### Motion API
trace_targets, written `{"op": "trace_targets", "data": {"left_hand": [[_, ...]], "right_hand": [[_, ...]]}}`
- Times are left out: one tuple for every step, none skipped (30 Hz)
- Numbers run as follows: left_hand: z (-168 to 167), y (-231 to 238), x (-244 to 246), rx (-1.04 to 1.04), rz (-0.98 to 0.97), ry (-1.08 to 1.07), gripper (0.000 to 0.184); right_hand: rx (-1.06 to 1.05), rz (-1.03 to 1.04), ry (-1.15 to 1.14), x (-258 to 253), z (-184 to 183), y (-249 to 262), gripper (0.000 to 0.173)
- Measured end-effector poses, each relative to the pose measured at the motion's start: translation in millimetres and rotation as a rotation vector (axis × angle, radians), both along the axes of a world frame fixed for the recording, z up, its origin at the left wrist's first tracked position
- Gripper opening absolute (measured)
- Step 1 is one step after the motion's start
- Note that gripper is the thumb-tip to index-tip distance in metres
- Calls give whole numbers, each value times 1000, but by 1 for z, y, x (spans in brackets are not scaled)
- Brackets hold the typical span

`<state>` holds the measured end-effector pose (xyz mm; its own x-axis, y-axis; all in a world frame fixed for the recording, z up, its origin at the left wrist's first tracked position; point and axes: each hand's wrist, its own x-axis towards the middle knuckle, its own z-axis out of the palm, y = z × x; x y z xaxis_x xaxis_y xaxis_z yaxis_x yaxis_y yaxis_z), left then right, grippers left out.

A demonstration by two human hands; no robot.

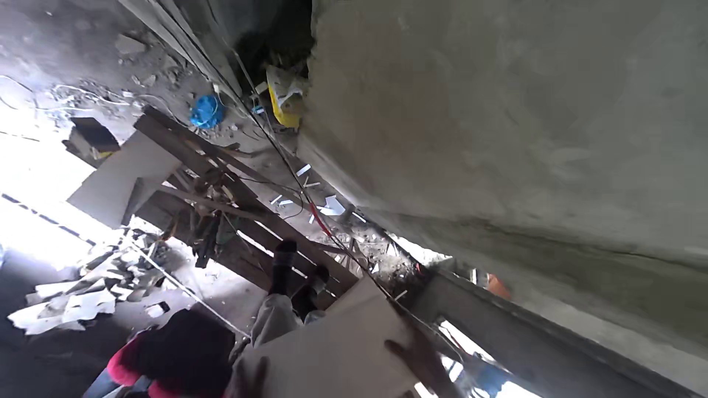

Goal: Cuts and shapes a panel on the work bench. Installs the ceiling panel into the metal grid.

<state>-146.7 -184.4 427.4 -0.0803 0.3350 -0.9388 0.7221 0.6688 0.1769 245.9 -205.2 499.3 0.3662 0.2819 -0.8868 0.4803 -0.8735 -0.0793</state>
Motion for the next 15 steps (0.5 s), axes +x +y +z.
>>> {"op": "trace_targets", "data": {"left_hand": [[-9,9,23,43,6,-26,90],[-12,24,43,97,41,-69,91],[-12,42,60,164,71,-119,90],[-9,65,74,229,103,-184,87],[-4,92,87,272,179,-288,79],[5,119,99,272,300,-426,71],[16,145,110,219,460,-565,69],[27,168,121,130,620,-692,69],[37,189,130,58,742,-821,68],[45,205,137,17,825,-953,62],[52,219,144,-1,869,-1054,55],[59,231,149,0,884,-1118,48],[67,240,154,22,894,-1147,45],[74,249,158,44,895,-1157,49],[80,257,161,59,880,-1164,51]], "right_hand": [[91,-20,-61,20,13,10,88],[222,-51,-108,36,31,21,86],[372,-83,-137,46,55,33,82],[537,-106,-153,52,82,44,77],[700,-103,-155,54,110,53,67],[838,-72,-121,53,136,60,53],[932,20,-55,51,159,63,39],[982,185,20,49,176,62,25],[1009,400,56,47,187,61,18],[1025,635,23,42,194,59,18],[1049,843,-59,34,197,57,14],[1085,985,-138,27,196,54,11],[1121,1053,-190,21,193,50,10],[1165,1073,-218,19,190,48,10],[1207,1079,-247,17,187,47,11]]}}
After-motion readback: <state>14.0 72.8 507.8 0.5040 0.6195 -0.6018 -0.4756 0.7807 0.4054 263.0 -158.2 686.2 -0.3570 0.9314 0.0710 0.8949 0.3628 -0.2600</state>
